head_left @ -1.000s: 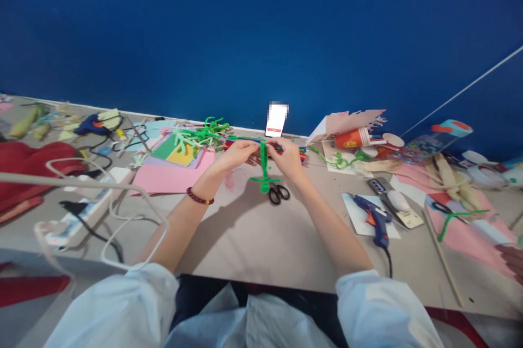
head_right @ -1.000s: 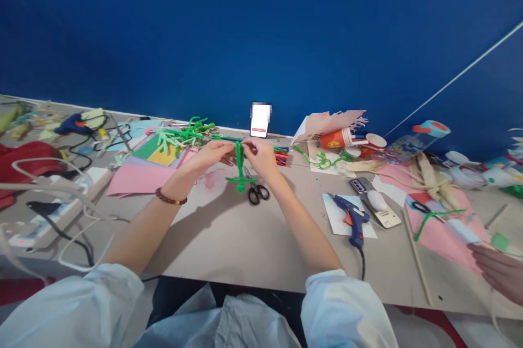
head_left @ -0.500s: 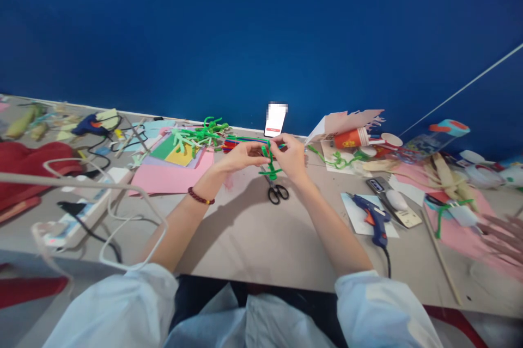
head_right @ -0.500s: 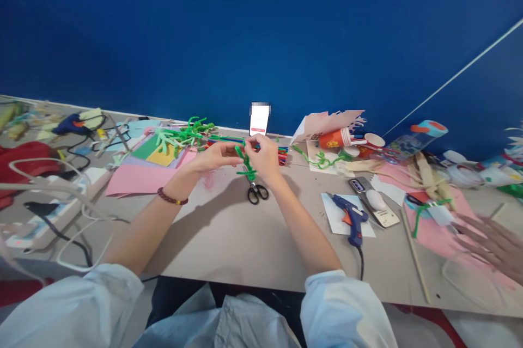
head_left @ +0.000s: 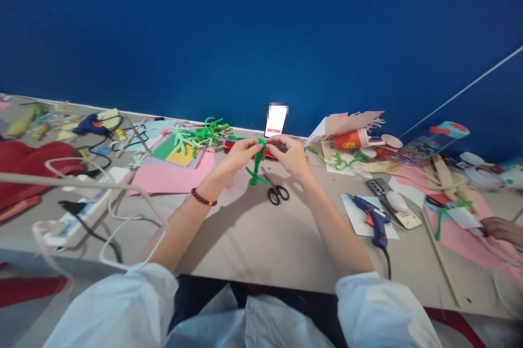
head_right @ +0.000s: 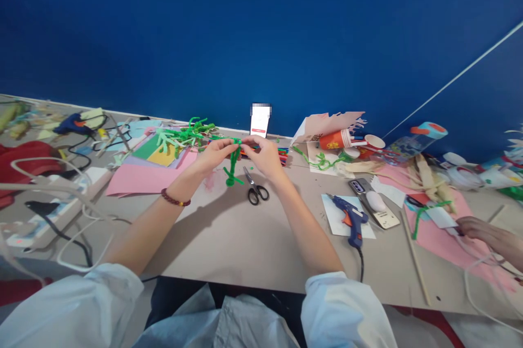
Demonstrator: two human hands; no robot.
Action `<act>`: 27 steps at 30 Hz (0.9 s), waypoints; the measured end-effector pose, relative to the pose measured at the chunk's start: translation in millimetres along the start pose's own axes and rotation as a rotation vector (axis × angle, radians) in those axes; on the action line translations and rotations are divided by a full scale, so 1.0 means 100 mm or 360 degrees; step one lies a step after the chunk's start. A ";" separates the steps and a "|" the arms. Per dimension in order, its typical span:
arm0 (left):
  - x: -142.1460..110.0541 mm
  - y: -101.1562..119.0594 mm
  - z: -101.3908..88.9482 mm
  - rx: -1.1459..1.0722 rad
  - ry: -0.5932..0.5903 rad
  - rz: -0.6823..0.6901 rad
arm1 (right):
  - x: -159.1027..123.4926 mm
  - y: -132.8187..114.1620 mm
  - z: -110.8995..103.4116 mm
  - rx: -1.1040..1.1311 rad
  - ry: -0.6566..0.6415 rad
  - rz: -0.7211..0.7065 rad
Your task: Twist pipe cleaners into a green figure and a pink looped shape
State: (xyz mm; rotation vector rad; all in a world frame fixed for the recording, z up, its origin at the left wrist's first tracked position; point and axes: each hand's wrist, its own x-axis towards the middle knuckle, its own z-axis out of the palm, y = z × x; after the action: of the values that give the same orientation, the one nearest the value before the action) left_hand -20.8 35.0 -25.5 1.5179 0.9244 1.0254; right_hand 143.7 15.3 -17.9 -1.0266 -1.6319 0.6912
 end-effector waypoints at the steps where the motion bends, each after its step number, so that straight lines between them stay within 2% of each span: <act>1: -0.01 0.02 0.00 0.0021 -0.0004 0.0000 | 0.00 0.00 0.00 -0.0016 0.0002 -0.0017; 7: -0.06 0.14 0.05 0.0016 -0.0001 -0.0079 | 0.00 0.01 0.00 -0.0225 0.0108 -0.0148; 16: -0.08 0.13 0.06 0.0154 0.0083 -0.0024 | 0.00 0.01 0.00 -0.0256 0.0139 -0.0304; 18: -0.09 0.15 0.07 0.0164 0.0118 -0.0034 | 0.00 0.01 0.02 -0.0178 0.0149 -0.0233; 24: -0.09 0.13 0.08 0.0171 0.0158 0.0040 | 0.01 0.04 0.05 0.0384 0.0051 0.0290; 27: -0.10 0.14 0.08 0.0262 0.0171 0.0073 | 0.04 0.03 0.03 0.0546 -0.0014 0.0433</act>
State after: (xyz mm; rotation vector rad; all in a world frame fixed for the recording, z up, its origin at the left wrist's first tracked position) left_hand -16.1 21.1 -14.1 1.6395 1.0754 1.0945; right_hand 141.1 20.1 -19.9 -0.9994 -1.3317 1.1160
